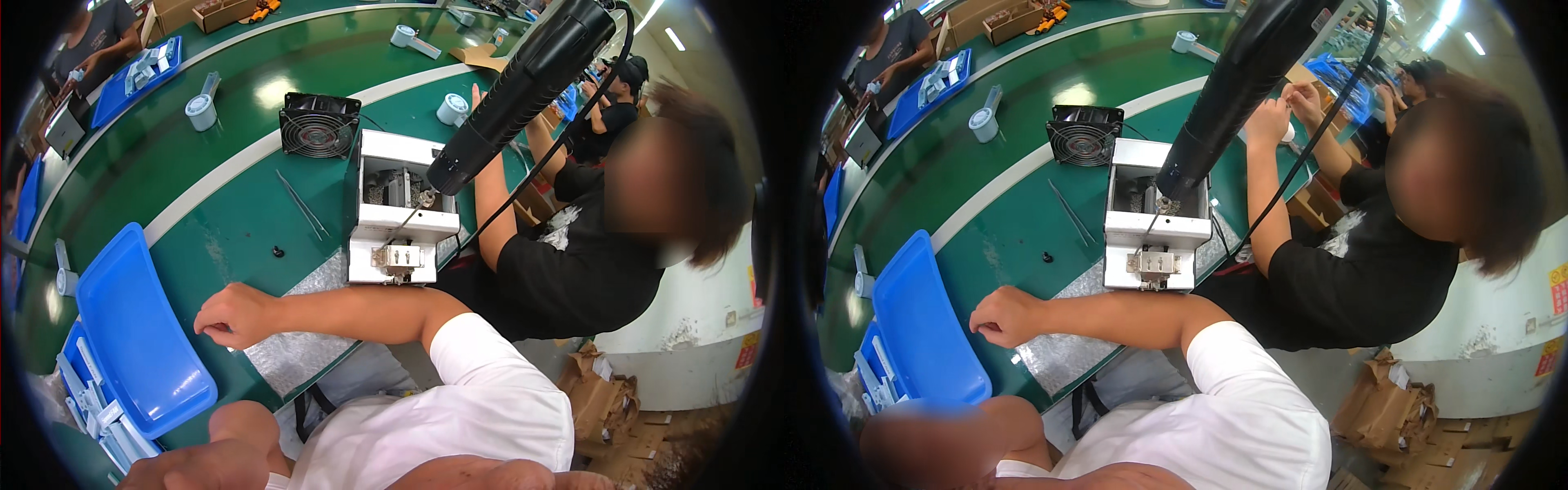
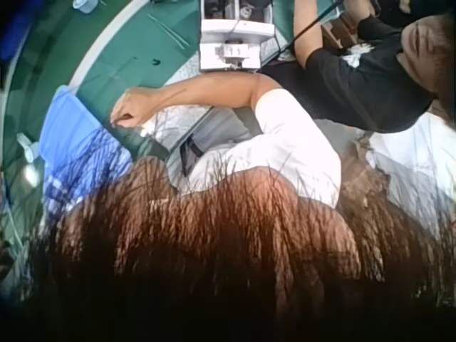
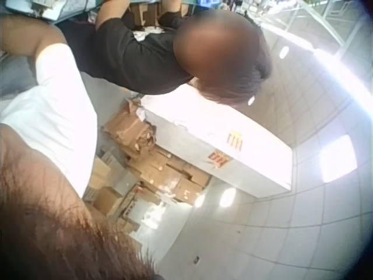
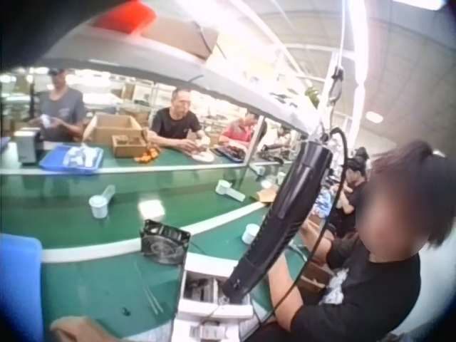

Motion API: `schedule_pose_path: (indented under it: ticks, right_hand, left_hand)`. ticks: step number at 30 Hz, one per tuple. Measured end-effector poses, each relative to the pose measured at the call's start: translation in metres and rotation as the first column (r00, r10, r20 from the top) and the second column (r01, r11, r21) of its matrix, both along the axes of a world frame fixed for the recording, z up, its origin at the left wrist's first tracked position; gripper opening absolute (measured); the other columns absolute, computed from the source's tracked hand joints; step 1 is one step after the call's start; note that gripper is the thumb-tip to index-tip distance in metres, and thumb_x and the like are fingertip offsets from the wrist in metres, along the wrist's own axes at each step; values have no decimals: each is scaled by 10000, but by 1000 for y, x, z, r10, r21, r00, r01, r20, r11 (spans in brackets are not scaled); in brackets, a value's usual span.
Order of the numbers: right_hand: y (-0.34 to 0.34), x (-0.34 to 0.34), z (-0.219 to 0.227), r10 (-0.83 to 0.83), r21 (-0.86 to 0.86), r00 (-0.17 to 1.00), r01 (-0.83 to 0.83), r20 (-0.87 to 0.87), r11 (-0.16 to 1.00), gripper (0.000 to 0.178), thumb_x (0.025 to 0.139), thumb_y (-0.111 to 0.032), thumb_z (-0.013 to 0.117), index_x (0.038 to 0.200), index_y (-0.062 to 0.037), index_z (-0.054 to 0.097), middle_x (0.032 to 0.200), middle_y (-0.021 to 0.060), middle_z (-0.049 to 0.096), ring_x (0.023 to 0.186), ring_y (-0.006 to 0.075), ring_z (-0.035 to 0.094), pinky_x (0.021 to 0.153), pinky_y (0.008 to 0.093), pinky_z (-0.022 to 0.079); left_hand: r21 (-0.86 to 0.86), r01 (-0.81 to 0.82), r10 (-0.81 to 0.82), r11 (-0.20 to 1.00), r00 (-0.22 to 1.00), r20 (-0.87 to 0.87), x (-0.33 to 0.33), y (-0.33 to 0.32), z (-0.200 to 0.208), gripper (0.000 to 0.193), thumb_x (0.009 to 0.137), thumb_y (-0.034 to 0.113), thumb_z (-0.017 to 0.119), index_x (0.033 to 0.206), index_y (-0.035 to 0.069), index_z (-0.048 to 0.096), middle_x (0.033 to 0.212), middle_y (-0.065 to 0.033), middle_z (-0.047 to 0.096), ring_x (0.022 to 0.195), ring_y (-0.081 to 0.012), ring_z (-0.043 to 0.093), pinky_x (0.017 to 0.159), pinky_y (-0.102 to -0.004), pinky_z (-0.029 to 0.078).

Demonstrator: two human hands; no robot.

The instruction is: The person uses a handheld power tool to drive screws into light blue plastic components at a green assembly table. They repeatedly pick up parts from a blue bin, secure them with the tool, and place the finished units onto the table. The process is repetitive and involves handling multiple identical plastic pieces.

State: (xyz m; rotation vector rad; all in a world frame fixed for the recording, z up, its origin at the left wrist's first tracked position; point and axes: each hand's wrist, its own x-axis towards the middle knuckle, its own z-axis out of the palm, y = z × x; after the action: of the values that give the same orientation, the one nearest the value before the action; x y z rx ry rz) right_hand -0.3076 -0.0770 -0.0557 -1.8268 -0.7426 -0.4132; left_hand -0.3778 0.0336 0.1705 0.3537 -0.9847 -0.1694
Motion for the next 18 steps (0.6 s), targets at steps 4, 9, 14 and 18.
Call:
schedule_pose_path:
  ticks: [4, 9, 14, 18]
  right_hand:
    - [1, 0, 2, 13, -5, 1000, -13, -16, 1000, 78, 798, -53, 660, 850, -76, 714, 685, 34, 657, 596, 207, 639, 523, 351, 493]
    - [2, -2, -1, 5, 42, 1000, -5, -1, 999, 81, 790, -55, 663, 849, -77, 714, 706, 34, 670, 601, 215, 644, 533, 361, 503]
    - [2, -4, -2, -6, 8, 1000, 6, -11, 1000, 89, 778, -61, 664, 849, -79, 716, 714, 41, 675, 608, 232, 649, 537, 371, 505]
    - [0, -3, 2, -9, 19, 1000, 9, 15, 1000, 90, 777, -65, 662, 848, -85, 714, 715, 48, 675, 614, 247, 650, 537, 386, 499]
  left_hand:
    - [-69, -48, 48, 996, 999, 2, 3, -7, -3, 107, 1032, 177, 535, 1024, 124, 628, 1077, 59, 612, 960, -86, 583, 737, -278, 476]
    - [-165, -200, 190, 966, 979, -76, 8, -20, -6, 136, 1048, 210, 509, 990, 117, 590, 1007, 43, 573, 891, -99, 558, 719, -279, 456]
    - [-175, -368, 339, 913, 925, -173, 19, -36, -7, 184, 1063, 243, 483, 955, 111, 552, 937, 28, 533, 822, -113, 532, 701, -279, 437]
    - [-154, -415, 386, 897, 904, -186, 21, -41, -7, 229, 1076, 270, 462, 928, 106, 521, 881, 15, 501, 767, -125, 512, 686, -280, 422]
